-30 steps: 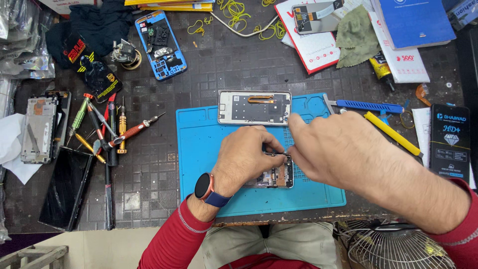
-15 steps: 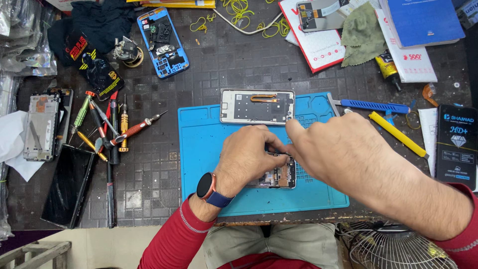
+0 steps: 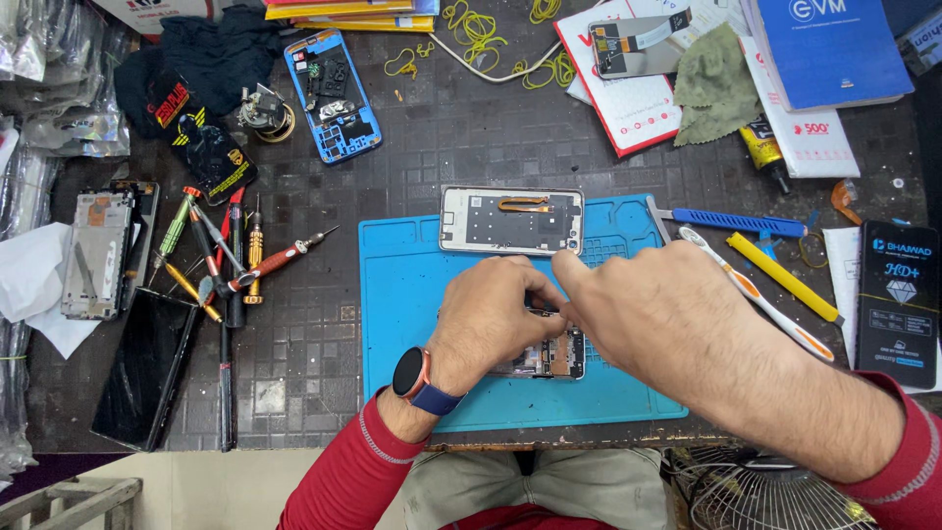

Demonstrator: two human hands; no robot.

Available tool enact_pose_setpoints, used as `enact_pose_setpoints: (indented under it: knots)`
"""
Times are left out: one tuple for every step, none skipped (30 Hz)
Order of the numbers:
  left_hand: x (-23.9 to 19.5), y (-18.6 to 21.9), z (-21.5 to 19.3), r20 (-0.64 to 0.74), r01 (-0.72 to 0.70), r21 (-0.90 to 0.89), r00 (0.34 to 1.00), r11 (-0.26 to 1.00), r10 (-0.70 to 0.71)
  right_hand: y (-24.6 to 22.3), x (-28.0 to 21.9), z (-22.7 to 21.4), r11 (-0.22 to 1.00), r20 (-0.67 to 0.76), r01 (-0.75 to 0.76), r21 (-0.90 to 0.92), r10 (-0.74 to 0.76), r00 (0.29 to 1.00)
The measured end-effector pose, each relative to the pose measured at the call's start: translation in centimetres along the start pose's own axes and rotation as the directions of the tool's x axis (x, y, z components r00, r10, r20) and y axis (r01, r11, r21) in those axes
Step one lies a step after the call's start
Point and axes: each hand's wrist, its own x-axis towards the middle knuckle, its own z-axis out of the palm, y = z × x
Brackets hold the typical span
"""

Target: The person uses a pink-handled screwdriver to remove and reinstall screws on the internal frame of a disassembled smartphone. They repeatedly loosen and tighten screws at multiple locations on the device while it rests on a blue anti-static mat.

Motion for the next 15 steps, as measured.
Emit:
enact_pose_setpoints:
  knots:
    - [0.1,-0.1,0.1,-0.003,-0.006,0.013,1.0,1.0,0.006,0.1,-0.1,0.1,1.0,0.002,-0.01,0.008,0.01,1.0]
    - [0.1,-0.1,0.1,-0.006,-0.012,0.026,1.0,1.0,0.012,0.2,-0.2,0.3,1.0,0.005,-0.019,0.017,0.019,1.0]
    - [0.0,-0.2,0.1,-0.008,-0.018,0.039,1.0,0.999,0.018,0.4,-0.3,0.5,0.999,0.008,-0.029,0.025,0.029,1.0]
    - [0.0,-0.2,0.1,-0.02,-0.029,0.029,0.999,0.999,0.03,0.7,-0.5,0.6,0.995,0.004,-0.052,0.08,0.052,0.999]
    - [-0.2,-0.1,0.1,-0.033,-0.04,0.019,0.999,0.999,0.041,1.1,-0.7,0.8,0.988,0.001,-0.075,0.134,0.075,0.997]
    - [-0.2,-0.1,0.0,-0.046,-0.052,0.011,0.998,0.999,0.053,1.6,-1.0,1.0,0.977,-0.004,-0.096,0.189,0.099,0.995]
    - [-0.3,0.0,-0.2,-0.049,-0.052,0.019,0.997,0.998,0.053,2.0,-1.4,1.4,0.927,-0.011,-0.19,0.325,0.204,0.979]
    - [-0.5,0.0,-0.1,-0.047,-0.048,0.023,0.998,0.999,0.049,2.3,-2.0,2.0,0.847,0.003,-0.274,0.456,0.306,0.952]
    - [-0.6,0.0,0.0,-0.046,-0.045,0.027,0.998,0.999,0.046,2.7,-2.7,2.8,0.742,0.031,-0.344,0.576,0.401,0.915]
    - [-0.6,0.1,0.1,-0.046,-0.039,0.04,0.998,0.998,0.041,3.2,-3.5,3.6,0.679,-0.03,-0.288,0.675,0.415,0.909]
    - [-0.5,0.1,0.2,-0.045,-0.034,0.053,0.998,0.998,0.036,3.8,-4.4,4.5,0.608,-0.088,-0.221,0.762,0.436,0.896]
    - [-0.6,0.2,0.2,-0.046,-0.026,0.066,0.999,0.998,0.029,4.2,-5.3,5.5,0.531,-0.14,-0.145,0.835,0.46,0.877]
    - [-0.9,0.2,0.1,-0.066,-0.066,0.045,0.995,0.997,0.069,4.2,-6.4,6.6,0.425,-0.214,-0.01,0.905,0.477,0.853]
    - [-1.2,0.2,-0.3,-0.101,-0.108,0.026,0.989,0.994,0.111,4.4,-7.3,7.7,0.32,-0.292,0.14,0.937,0.496,0.818]
    - [-1.5,0.1,-0.7,-0.136,-0.152,0.01,0.979,0.988,0.151,4.5,-8.1,8.7,0.211,-0.36,0.292,0.933,0.523,0.773]
